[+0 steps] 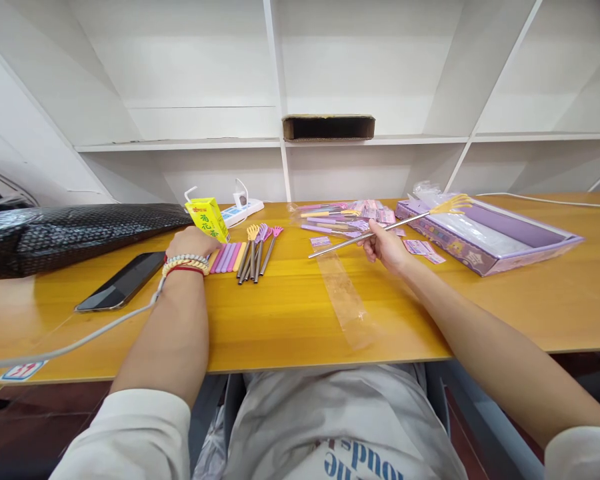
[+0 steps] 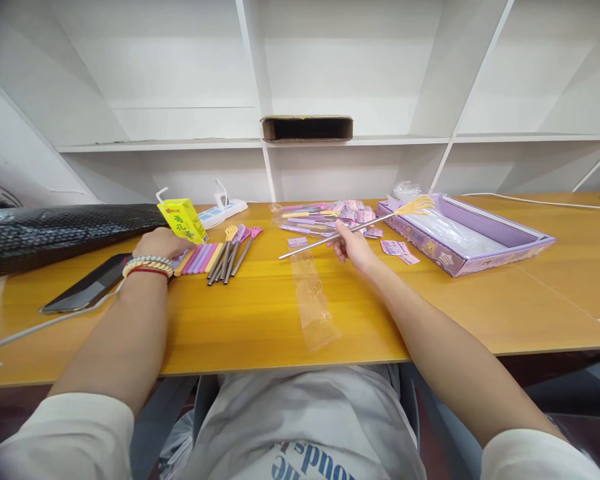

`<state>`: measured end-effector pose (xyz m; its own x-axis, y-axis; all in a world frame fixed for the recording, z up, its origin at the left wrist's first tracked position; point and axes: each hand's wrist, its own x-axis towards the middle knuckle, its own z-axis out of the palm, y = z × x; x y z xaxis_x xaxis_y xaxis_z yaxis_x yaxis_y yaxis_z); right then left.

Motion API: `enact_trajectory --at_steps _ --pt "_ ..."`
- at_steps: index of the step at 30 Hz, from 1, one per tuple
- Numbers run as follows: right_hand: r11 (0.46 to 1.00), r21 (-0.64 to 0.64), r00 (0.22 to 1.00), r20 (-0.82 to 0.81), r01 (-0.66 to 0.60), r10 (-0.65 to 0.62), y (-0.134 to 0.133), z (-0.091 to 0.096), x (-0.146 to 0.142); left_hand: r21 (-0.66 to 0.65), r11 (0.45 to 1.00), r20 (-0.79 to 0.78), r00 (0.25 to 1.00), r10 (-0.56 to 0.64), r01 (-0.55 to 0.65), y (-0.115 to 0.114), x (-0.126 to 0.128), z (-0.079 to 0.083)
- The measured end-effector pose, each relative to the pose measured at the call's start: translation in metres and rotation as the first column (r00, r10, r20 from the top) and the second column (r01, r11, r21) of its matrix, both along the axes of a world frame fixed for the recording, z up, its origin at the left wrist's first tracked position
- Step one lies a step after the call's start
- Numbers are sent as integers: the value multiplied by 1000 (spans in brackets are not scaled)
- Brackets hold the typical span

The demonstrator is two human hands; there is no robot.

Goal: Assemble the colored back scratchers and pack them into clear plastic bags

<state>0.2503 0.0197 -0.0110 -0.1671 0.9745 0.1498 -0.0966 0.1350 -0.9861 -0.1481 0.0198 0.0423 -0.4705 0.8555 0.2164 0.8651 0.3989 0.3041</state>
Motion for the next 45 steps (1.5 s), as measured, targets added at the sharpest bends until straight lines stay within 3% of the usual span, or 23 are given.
enact_trajectory --at_steps 1,3,6,8,10,12,13,14,20,23,26,30,35,38,42,45 --pt "1000 0 1000 2 4 -4 0 0 0 -10 996 -20 995 94 -94 1 6 1" --pt "1000 -5 1000 11 10 -9 1 -1 0 87 989 -102 986 129 -120 2 27 4" --pt "1000 -15 1000 25 10 -10 1 -1 0 196 956 -208 962 -175 217 -2 79 4" --pt "1000 -11 1000 23 8 -8 1 -1 0 249 836 -251 866 -432 489 -12 119 -1" --pt "1000 -1 1000 19 8 -8 1 -1 0 233 651 -280 691 -666 723 -26 154 -10" --pt "1000 2 1000 19 11 -11 1 -1 0 210 480 -311 523 -793 852 -40 179 -20" --pt "1000 0 1000 21 10 -10 1 -1 0 181 418 -326 456 -829 890 -45 187 -25" --pt "1000 -4 1000 23 8 -8 0 -1 0 165 393 -351 426 -834 905 -49 193 -29" --pt "995 -20 995 -21 -94 93 -9 4 -7 221 499 -503 536 -678 838 -52 201 -37" --pt "988 -24 988 -44 -149 148 -13 7 -12 183 512 -462 533 -709 839 -49 200 -35" --pt "985 -18 981 -88 -173 171 -11 10 -9 127 560 -372 563 -738 819 -45 195 -33" --pt "1000 13 938 -345 -26 29 2 17 17 111 625 -346 619 -705 773 -37 181 -30" --pt "969 -49 799 -556 243 -229 18 20 57 45 618 -363 589 -722 785 -23 162 -28" --pt "932 -91 802 -486 350 -348 24 19 66 9 664 -376 618 -691 748 -21 158 -27" --pt "917 14 900 -200 398 -387 24 15 57 -73 723 -365 656 -660 687 -23 158 -24" --pt "913 87 917 -34 399 -398 19 12 48 -131 731 -340 663 -667 669 -25 157 -23"
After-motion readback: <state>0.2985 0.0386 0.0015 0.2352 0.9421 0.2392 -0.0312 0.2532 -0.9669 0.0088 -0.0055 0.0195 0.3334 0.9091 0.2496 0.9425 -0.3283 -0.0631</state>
